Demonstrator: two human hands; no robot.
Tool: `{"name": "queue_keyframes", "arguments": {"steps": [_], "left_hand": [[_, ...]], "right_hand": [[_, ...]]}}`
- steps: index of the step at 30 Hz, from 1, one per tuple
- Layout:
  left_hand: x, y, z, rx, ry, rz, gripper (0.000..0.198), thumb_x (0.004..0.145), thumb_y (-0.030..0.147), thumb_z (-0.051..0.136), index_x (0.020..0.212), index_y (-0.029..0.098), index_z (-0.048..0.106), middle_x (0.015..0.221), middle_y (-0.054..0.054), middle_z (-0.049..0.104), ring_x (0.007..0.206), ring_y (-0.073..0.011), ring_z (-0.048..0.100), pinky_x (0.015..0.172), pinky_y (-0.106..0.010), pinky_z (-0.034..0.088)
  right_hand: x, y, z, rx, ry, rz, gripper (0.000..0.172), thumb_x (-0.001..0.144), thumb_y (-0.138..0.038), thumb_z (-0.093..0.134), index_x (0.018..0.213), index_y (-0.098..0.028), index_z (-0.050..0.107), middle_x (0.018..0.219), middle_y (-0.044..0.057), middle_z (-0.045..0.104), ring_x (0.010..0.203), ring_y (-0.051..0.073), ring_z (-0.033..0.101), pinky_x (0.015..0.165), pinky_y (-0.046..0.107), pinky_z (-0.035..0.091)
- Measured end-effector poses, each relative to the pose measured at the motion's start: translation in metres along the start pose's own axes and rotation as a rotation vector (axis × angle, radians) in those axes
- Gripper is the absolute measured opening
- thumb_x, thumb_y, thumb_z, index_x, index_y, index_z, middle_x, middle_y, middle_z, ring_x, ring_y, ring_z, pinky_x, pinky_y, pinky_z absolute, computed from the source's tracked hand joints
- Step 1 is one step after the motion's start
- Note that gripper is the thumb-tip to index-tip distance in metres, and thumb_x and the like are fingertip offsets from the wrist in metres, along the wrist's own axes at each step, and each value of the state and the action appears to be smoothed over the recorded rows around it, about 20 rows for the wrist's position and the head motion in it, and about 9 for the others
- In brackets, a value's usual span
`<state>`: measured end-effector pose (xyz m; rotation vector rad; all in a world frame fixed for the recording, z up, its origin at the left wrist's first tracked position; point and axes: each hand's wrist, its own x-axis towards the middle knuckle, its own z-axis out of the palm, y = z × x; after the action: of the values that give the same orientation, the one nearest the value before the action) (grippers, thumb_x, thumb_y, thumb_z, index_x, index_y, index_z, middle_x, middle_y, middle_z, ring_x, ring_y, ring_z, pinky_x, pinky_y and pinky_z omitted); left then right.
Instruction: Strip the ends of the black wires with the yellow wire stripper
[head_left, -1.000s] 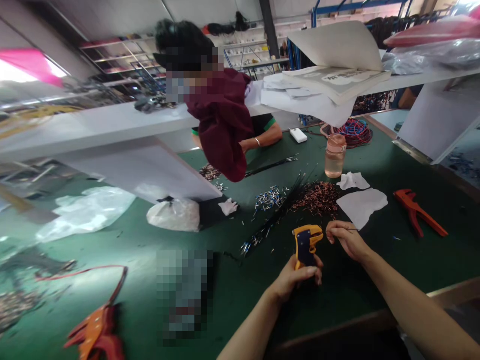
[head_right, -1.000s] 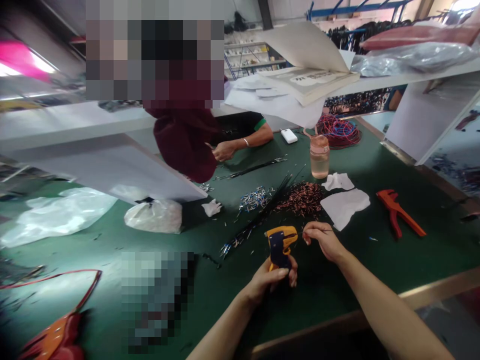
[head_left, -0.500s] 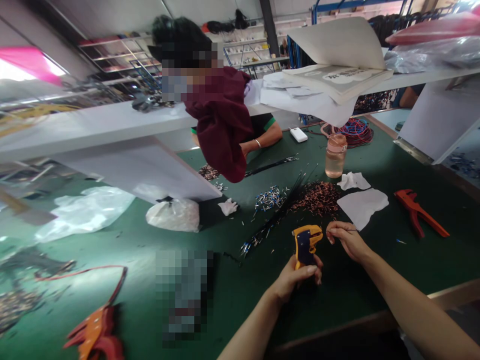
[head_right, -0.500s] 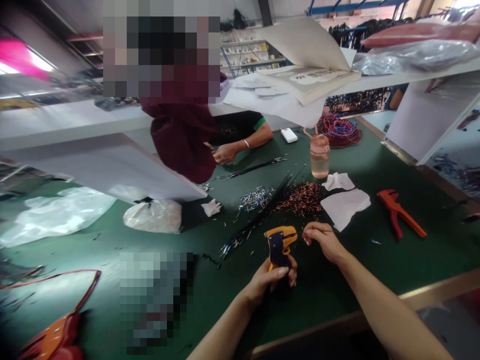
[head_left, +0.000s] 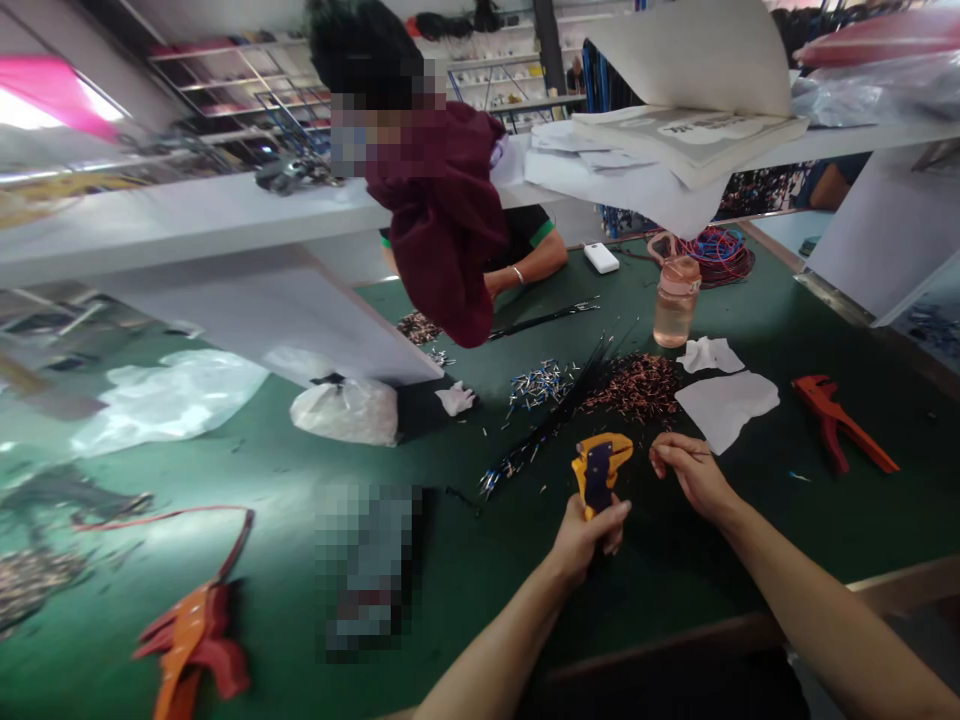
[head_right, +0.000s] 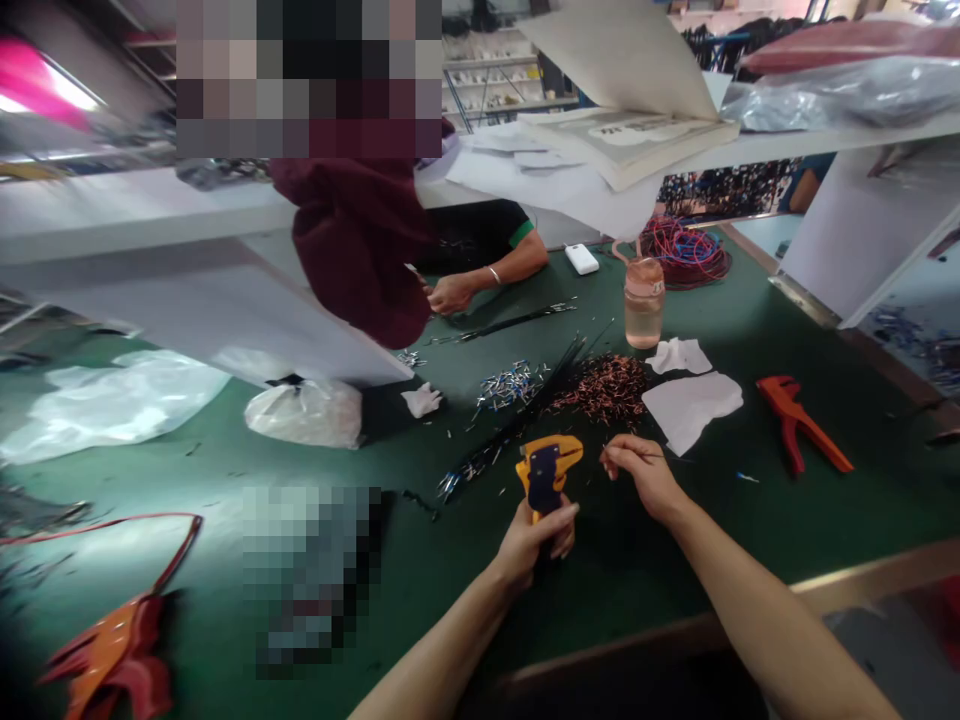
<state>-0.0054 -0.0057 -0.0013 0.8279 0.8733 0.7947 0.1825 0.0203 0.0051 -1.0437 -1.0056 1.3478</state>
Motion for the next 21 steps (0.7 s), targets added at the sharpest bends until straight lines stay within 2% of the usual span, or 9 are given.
{"name": "queue_keyframes", "arguments": {"steps": [3, 6, 9, 11, 13, 17, 21], "left_hand": [[0.002, 0.003, -0.002, -0.158, -0.041, 0.034, 0.037, 0.063, 0.042, 0.086, 0.067, 0.015, 0.060, 0.050, 0.002, 0.056, 0.044, -0.0103, 0.050, 0.051, -0.026, 0.042], [0.004, 0.009, -0.005, -0.320, -0.062, 0.094, 0.032, 0.064, 0.034, 0.085, 0.082, 0.014, 0.069, 0.080, -0.007, 0.073, 0.062, -0.0154, 0.063, 0.065, -0.030, 0.049], [0.004, 0.013, -0.007, -0.388, -0.053, 0.137, 0.034, 0.066, 0.032, 0.082, 0.094, 0.014, 0.073, 0.112, -0.013, 0.073, 0.070, -0.0166, 0.066, 0.073, -0.033, 0.051], [0.004, 0.012, -0.008, -0.395, -0.059, 0.141, 0.039, 0.066, 0.032, 0.081, 0.101, 0.014, 0.074, 0.120, -0.014, 0.071, 0.072, -0.0168, 0.066, 0.074, -0.033, 0.050], [0.003, 0.011, -0.009, -0.393, -0.072, 0.128, 0.046, 0.067, 0.031, 0.081, 0.109, 0.013, 0.072, 0.117, -0.014, 0.072, 0.073, -0.0174, 0.066, 0.075, -0.034, 0.050], [0.003, 0.008, -0.012, -0.398, -0.086, 0.103, 0.055, 0.069, 0.031, 0.079, 0.118, 0.010, 0.068, 0.095, -0.012, 0.075, 0.074, -0.0184, 0.065, 0.076, -0.033, 0.049], [0.004, 0.013, -0.012, -0.393, -0.074, 0.104, 0.058, 0.069, 0.035, 0.080, 0.120, 0.010, 0.067, 0.082, -0.009, 0.074, 0.075, -0.0213, 0.066, 0.076, -0.034, 0.049]], "right_hand": [[0.000, 0.004, 0.002, -0.054, 0.094, -0.027, 0.022, 0.077, -0.039, 0.068, 0.067, -0.020, 0.069, 0.059, 0.000, 0.062, 0.055, 0.015, 0.052, 0.058, 0.030, 0.043], [-0.002, 0.002, 0.004, -0.181, 0.161, -0.082, 0.023, 0.081, -0.040, 0.065, 0.069, -0.021, 0.070, 0.055, -0.001, 0.059, 0.056, 0.016, 0.054, 0.059, 0.029, 0.045], [-0.007, -0.001, 0.008, -0.363, 0.156, -0.157, 0.023, 0.085, -0.038, 0.061, 0.071, -0.022, 0.070, 0.057, -0.001, 0.059, 0.058, 0.016, 0.056, 0.059, 0.028, 0.046], [-0.012, -0.001, 0.012, -0.467, 0.124, -0.230, 0.023, 0.088, -0.036, 0.059, 0.072, -0.022, 0.068, 0.063, 0.000, 0.062, 0.060, 0.015, 0.057, 0.058, 0.027, 0.046], [-0.017, 0.002, 0.017, -0.553, 0.071, -0.316, 0.024, 0.090, -0.034, 0.057, 0.073, -0.022, 0.067, 0.068, 0.001, 0.065, 0.063, 0.016, 0.060, 0.060, 0.027, 0.047], [-0.022, 0.008, 0.021, -0.673, -0.013, -0.450, 0.021, 0.093, -0.031, 0.057, 0.078, -0.022, 0.069, 0.074, 0.004, 0.070, 0.069, 0.018, 0.066, 0.068, 0.030, 0.050], [-0.020, 0.008, 0.018, -0.662, 0.021, -0.436, 0.015, 0.091, -0.035, 0.064, 0.092, -0.024, 0.074, 0.081, 0.005, 0.072, 0.070, 0.019, 0.066, 0.066, 0.031, 0.052]]}}
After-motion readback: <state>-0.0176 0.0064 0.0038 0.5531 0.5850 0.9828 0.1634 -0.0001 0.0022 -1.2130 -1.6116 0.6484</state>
